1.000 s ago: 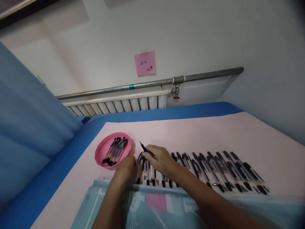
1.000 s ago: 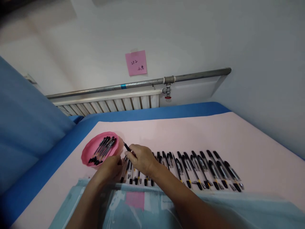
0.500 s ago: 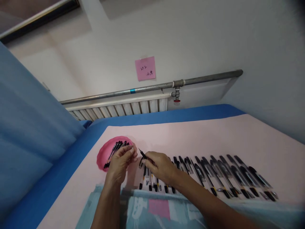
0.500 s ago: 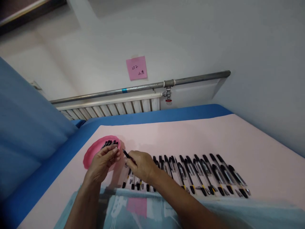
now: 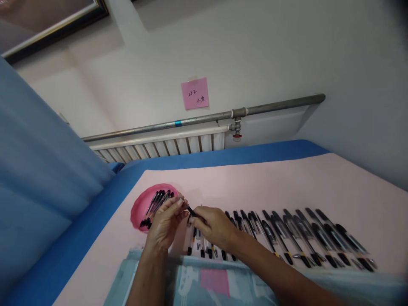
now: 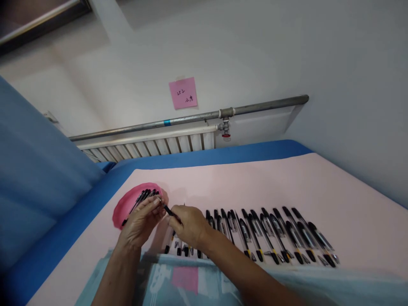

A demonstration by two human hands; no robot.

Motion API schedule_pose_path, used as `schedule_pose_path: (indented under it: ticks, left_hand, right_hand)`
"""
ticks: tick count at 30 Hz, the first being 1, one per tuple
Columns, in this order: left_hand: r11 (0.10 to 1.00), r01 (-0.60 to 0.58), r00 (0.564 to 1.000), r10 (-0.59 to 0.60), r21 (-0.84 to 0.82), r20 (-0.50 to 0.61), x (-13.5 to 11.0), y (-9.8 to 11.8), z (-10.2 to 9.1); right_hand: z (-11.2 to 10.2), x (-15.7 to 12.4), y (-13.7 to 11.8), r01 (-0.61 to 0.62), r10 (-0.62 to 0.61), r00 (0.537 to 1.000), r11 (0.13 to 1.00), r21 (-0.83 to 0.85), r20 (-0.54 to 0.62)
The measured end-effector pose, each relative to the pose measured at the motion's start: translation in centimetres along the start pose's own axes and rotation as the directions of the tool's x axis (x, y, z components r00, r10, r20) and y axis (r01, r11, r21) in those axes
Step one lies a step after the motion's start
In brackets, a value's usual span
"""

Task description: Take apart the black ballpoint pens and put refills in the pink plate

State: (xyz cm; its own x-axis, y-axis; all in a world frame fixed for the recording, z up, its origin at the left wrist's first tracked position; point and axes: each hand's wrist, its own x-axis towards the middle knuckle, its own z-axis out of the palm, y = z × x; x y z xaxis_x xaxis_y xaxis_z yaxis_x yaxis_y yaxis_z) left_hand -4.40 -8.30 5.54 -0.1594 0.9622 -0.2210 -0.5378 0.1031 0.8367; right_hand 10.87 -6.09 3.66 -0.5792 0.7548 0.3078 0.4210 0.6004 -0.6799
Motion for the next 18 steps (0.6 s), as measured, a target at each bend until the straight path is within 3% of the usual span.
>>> schedule_pose_path:
  ticks: [7, 14, 18]
  left_hand:
    - [0.997, -0.017, 0.999, 0.019, 0.072, -0.025, -0.1, -0.4, 0.3]
    - [0.984, -0.039, 0.999, 0.043, 0.175, -0.019, -0.4, -0.6, 1.0]
    - [0.988, -0.039, 0.999, 0.038, 0.147, 0.012, -0.3, -0.6, 1.0]
  right_hand:
    - [0.2, 0.0, -0.1, -0.039, 0.040, 0.999, 0.998, 0.043, -0.007]
    - [0.6, -0.3, 0.0, -0.019, 0.012, 0.997, 0.997, -0.080, -0.079]
    - [0.8, -0.2, -0.1, -0.043, 0.043, 0.997, 0.999, 0.004, -0.065]
